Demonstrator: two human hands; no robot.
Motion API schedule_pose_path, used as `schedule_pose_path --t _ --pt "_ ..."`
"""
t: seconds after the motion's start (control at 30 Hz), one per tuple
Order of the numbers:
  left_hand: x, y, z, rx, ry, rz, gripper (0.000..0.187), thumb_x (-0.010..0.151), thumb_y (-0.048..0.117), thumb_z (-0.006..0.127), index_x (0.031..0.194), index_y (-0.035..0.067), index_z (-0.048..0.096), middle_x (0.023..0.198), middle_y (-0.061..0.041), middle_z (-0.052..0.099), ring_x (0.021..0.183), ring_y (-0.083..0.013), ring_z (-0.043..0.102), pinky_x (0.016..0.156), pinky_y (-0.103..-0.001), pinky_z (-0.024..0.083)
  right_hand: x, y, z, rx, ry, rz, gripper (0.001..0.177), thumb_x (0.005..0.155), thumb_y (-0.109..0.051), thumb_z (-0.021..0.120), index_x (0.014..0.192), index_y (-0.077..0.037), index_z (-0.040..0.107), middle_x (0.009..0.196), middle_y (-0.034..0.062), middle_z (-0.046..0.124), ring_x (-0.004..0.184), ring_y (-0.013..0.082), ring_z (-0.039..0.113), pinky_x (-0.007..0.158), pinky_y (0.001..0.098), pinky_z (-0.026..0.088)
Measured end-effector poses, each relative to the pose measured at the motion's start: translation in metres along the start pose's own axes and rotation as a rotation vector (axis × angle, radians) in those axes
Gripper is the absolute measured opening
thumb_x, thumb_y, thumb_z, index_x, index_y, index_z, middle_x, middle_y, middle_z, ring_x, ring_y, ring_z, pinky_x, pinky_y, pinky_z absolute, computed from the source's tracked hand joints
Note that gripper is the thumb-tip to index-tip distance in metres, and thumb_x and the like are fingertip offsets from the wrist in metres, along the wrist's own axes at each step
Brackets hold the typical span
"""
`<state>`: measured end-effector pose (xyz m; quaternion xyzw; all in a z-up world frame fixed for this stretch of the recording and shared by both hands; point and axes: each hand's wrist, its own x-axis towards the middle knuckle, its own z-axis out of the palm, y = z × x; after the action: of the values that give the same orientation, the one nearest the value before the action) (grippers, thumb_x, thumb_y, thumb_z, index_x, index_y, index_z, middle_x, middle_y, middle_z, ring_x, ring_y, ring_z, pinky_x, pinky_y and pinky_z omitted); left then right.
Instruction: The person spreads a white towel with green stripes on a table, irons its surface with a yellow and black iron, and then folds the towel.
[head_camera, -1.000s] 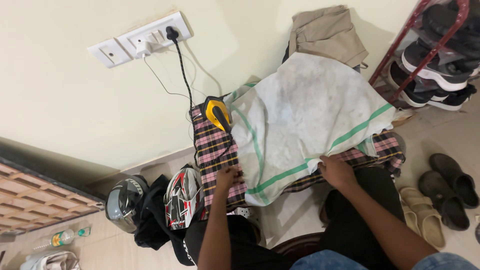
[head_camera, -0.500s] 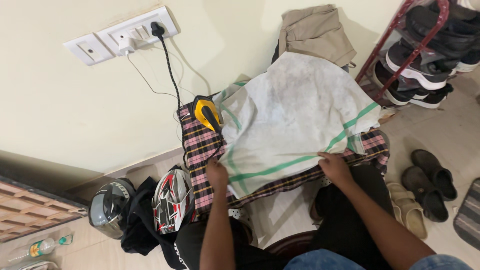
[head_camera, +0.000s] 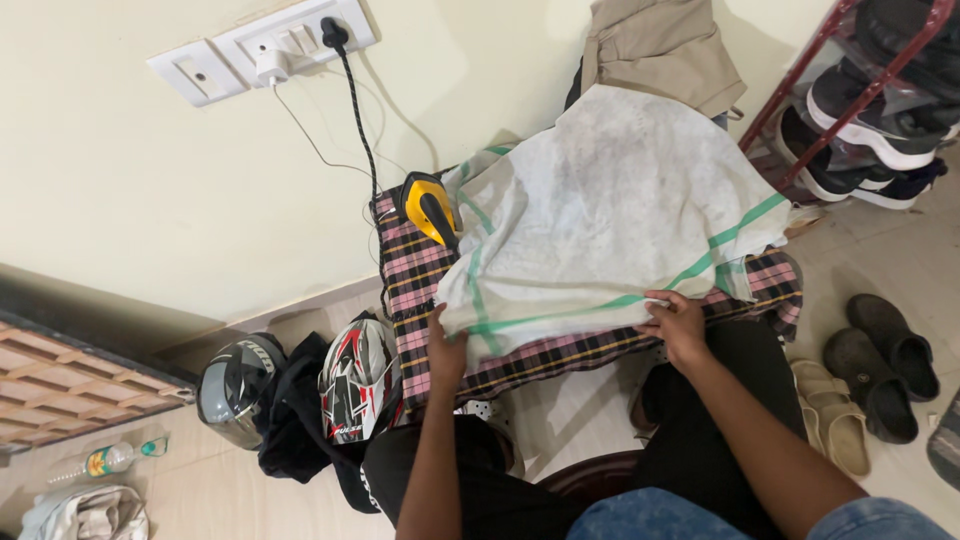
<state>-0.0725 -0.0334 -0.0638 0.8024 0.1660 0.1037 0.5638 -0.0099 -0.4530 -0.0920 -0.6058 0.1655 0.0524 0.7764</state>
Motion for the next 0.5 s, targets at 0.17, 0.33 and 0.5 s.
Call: schedule_pose_path --t 0.17,0.33,0.5 --pt "-0.007 -0.002 -0.008 0.03 0.058 0.008 0.066 0.087 0.001 0.069 0.148 0.01 0.047 0.13 -0.023 0.065 0.114 -0.0332 0.067 0.097 -0.041 0.053 0.004 0.019 -0.001 -0.029 -0.008 0.069 0.029 0.092 0.004 0.065 0.121 0.005 0.064 0.085 0.0119 0.066 0.064 0.0192 0.067 0.068 0.0392 0.064" --pt "-0.009 0.017 -0.026 0.329 -0.077 -0.17 0.08 0.081 0.007 0.077 0.152 0.016 0.041 0.131 -0.026 0.064 0.117 -0.0365 0.066 0.1 -0.042 0.052 -0.011 0.019 0.002 -0.121 -0.01 0.114 0.048 0.084 0.007 0.065 0.131 -0.005 0.059 0.083 0.0107 0.068 0.058 0.0191 0.066 0.058 0.0363 0.061" --pt "-0.013 0.022 -0.036 0.546 -0.132 -0.017 0.078 0.083 0.01 0.075 0.153 0.017 0.041 0.125 -0.025 0.066 0.115 -0.0418 0.066 0.097 -0.048 0.054 -0.029 0.006 0.01 -0.381 -0.044 0.012 0.063 0.083 0.002 0.074 0.142 -0.008 0.056 0.08 0.0115 0.062 0.054 0.0161 0.062 0.05 0.0333 0.054"
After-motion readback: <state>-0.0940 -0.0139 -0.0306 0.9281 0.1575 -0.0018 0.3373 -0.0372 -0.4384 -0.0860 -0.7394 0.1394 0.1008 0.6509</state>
